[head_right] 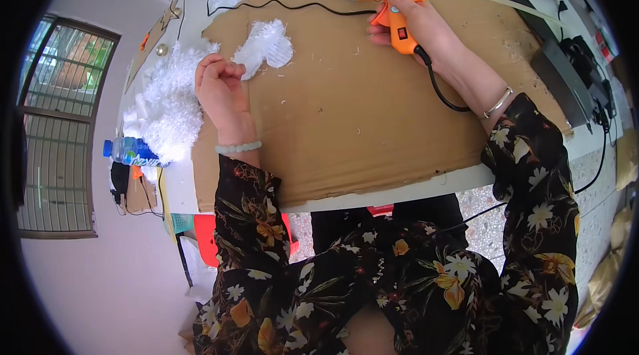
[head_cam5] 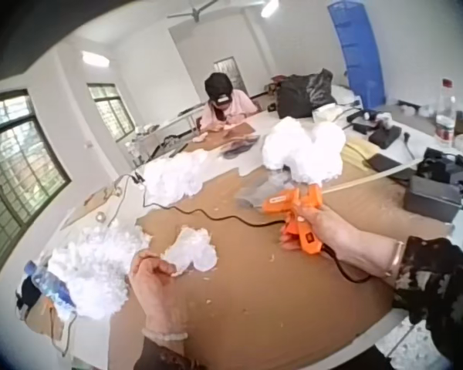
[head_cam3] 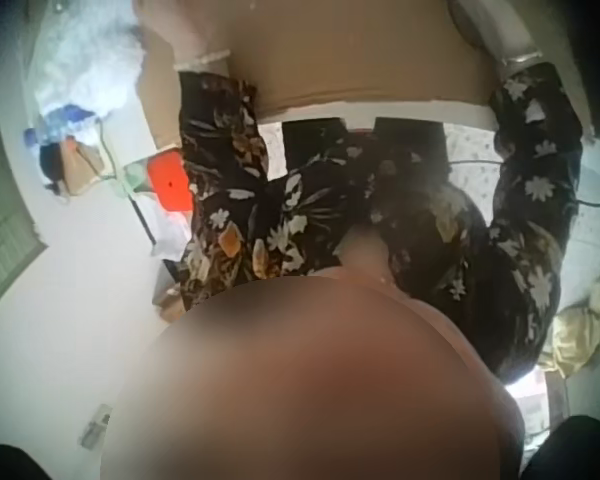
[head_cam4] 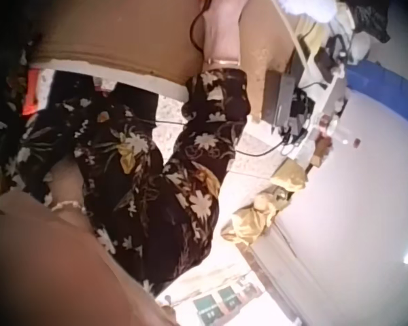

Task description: Use a hot glue gun to attach small pieces of white cotton or fluff onto a cardboard base to create a textured surface.

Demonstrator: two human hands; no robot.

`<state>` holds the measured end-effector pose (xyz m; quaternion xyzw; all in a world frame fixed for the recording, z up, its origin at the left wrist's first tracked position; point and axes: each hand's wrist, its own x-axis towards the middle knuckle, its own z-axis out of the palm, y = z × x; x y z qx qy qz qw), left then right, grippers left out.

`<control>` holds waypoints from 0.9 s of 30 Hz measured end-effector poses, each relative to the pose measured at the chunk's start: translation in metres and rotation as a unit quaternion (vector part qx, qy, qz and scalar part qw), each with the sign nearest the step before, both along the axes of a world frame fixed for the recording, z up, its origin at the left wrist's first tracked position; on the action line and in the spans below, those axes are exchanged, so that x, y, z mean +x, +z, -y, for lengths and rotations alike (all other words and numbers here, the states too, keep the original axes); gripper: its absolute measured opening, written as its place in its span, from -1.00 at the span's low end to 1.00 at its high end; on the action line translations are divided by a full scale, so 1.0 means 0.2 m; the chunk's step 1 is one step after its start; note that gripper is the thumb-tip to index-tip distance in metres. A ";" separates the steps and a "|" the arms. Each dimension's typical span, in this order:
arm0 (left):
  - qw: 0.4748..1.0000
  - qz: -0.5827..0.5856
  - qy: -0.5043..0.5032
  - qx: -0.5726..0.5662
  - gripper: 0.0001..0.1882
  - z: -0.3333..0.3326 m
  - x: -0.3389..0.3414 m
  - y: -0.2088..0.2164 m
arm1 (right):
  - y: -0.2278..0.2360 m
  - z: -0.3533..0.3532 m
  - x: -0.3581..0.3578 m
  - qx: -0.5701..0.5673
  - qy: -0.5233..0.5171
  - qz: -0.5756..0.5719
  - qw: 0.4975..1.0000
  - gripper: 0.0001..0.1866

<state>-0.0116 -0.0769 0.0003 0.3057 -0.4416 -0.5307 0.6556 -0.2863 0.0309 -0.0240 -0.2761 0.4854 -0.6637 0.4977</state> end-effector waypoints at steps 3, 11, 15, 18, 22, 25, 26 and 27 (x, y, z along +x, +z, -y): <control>0.998 -0.018 -0.058 -0.009 -0.88 0.03 0.01 -0.04 | 0.00 -0.02 0.00 0.003 -0.003 -0.005 1.000 -0.60; 0.994 0.050 -0.097 -0.030 -0.87 0.05 0.03 -0.06 | 0.00 -0.02 -0.01 -0.013 0.006 -0.012 1.000 -0.61; 0.996 0.074 0.009 -0.045 -0.90 0.08 0.00 -0.07 | 0.00 -0.02 0.00 -0.009 0.007 -0.009 1.000 -0.61; 0.999 0.043 -0.015 -0.010 -0.84 0.09 0.01 -0.08 | 0.02 -0.03 0.00 -0.005 0.004 -0.018 1.000 -0.60; 0.997 0.000 -0.071 0.027 -0.78 0.09 0.04 -0.09 | 0.01 -0.02 0.00 -0.005 0.007 -0.013 1.000 -0.60; 0.996 -0.025 -0.084 0.033 -0.84 0.10 0.04 -0.09 | 0.01 -0.02 -0.01 0.006 0.007 -0.015 1.000 -0.60; 0.996 -0.025 -0.077 0.030 -0.84 0.09 0.04 -0.08 | 0.02 -0.02 0.00 0.003 0.013 -0.015 1.000 -0.60; 0.998 -0.007 -0.062 0.025 -0.89 0.08 0.03 -0.07 | 0.02 -0.02 0.00 0.001 0.010 -0.019 1.000 -0.60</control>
